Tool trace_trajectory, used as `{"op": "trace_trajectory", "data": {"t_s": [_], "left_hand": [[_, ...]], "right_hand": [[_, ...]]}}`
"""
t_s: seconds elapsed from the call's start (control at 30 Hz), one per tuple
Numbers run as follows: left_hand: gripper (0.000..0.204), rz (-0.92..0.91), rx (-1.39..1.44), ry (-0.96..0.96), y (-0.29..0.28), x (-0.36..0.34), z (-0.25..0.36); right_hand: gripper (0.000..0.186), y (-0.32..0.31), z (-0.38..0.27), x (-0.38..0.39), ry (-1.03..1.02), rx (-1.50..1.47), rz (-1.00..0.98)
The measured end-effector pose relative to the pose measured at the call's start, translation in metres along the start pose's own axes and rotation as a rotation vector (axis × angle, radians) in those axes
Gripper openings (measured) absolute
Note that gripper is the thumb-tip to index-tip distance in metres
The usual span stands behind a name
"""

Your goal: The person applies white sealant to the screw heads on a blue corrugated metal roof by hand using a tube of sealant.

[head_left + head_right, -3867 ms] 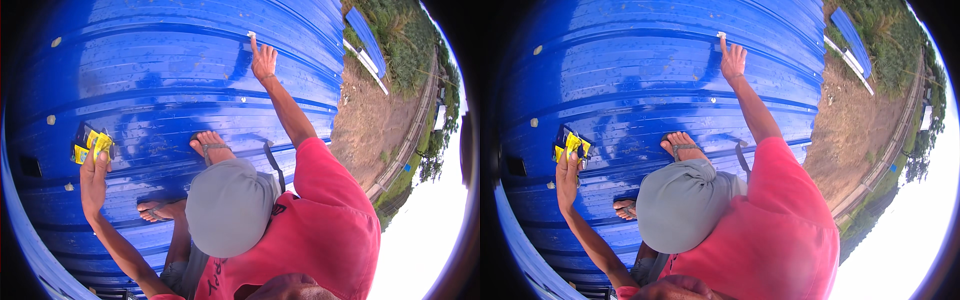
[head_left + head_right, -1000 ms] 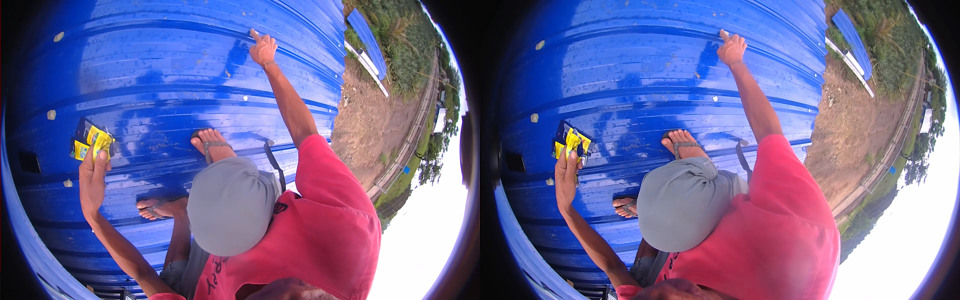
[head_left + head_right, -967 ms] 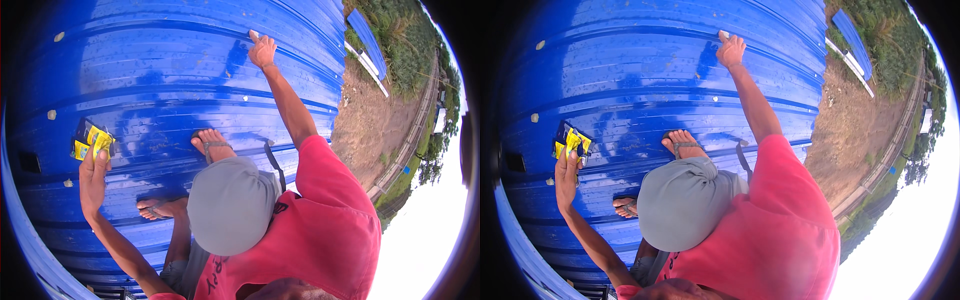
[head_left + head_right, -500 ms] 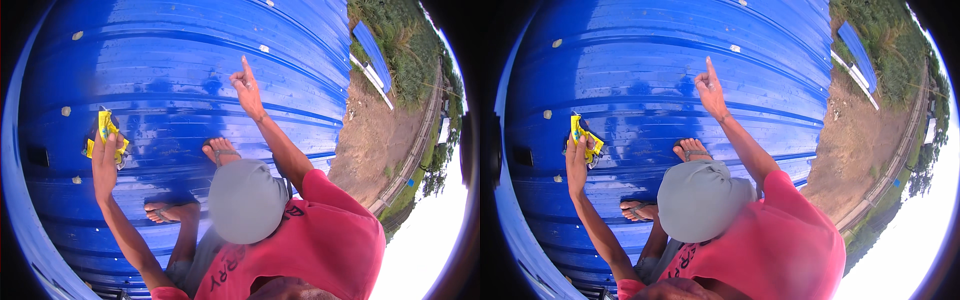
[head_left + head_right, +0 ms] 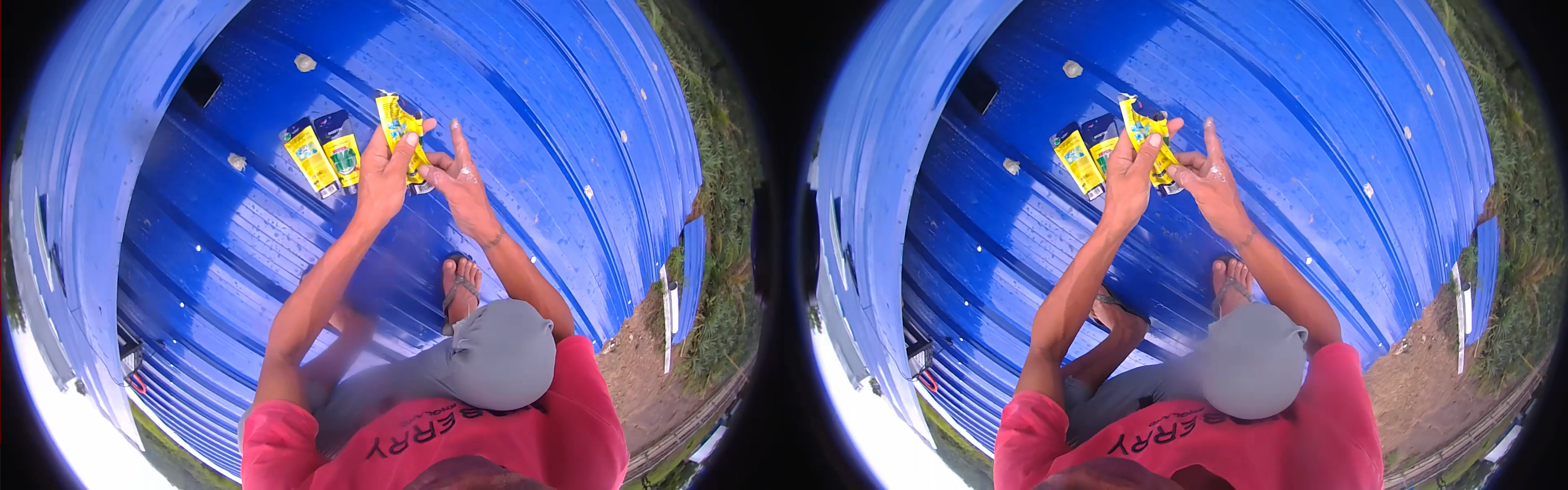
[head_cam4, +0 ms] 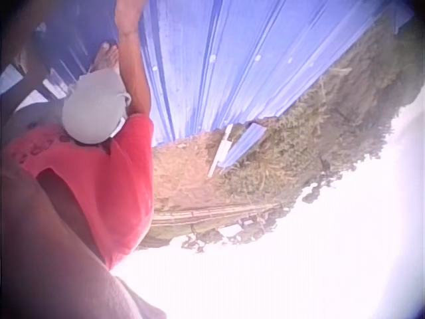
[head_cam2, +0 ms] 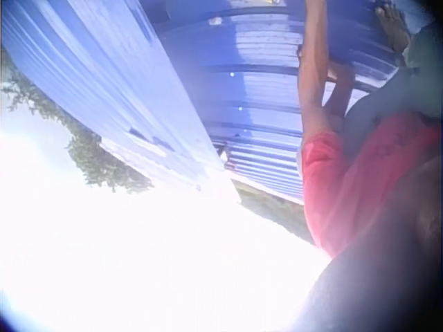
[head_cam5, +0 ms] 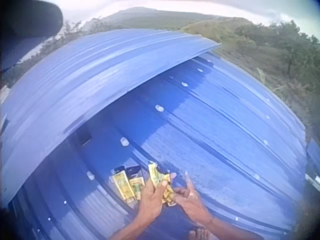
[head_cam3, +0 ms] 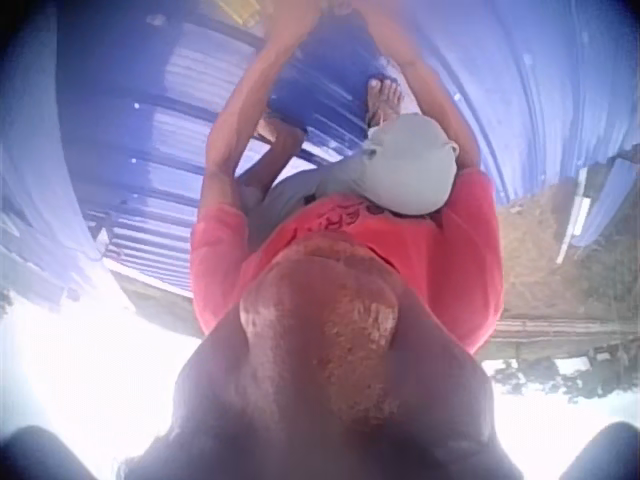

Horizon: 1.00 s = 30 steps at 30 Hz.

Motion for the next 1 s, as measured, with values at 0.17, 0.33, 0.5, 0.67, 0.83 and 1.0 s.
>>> {"op": "trace_trajectory", "data": {"t_s": [0.17,0.33,0.5,0.67,0.83,1.0], "left_hand": [[0.046,-0.159,-0.352,-0.166,-0.040,0.016,0.007],[0.101,0.322,-1.136,-0.739,-0.133,0.030,-0.013],[0.124,0.577,-1.150,-0.824,-0.128,0.033,-0.061],[0.095,0.580,-0.762,-0.490,-0.116,0.021,-0.071],[0.027,0.317,0.311,-0.165,-0.080,0.018,-0.068],[0.030,0.265,0.608,-0.120,-0.083,0.019,-0.031]], "right_hand": [[0.100,0.005,0.003,-0.002,-0.007,0.021,0.049],[0.097,-0.032,-0.005,0.006,-0.039,0.061,0.213],[0.093,-0.020,-0.002,-0.019,-0.051,0.046,0.201],[0.088,-0.011,0.015,-0.054,-0.055,-0.030,0.148],[0.086,-0.023,0.018,-0.065,-0.088,0.090,0.257],[0.087,0.002,0.006,-0.070,-0.103,0.339,0.221]]}}
Point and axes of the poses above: each hand's wrist, its own x-axis away from the middle knuckle, its own y-axis out of the palm, z = x × y, the point moved 5 cm from there along -x, towards the middle knuckle, and after that the axes turned 15 degrees about -z, right-handed, at the moved point
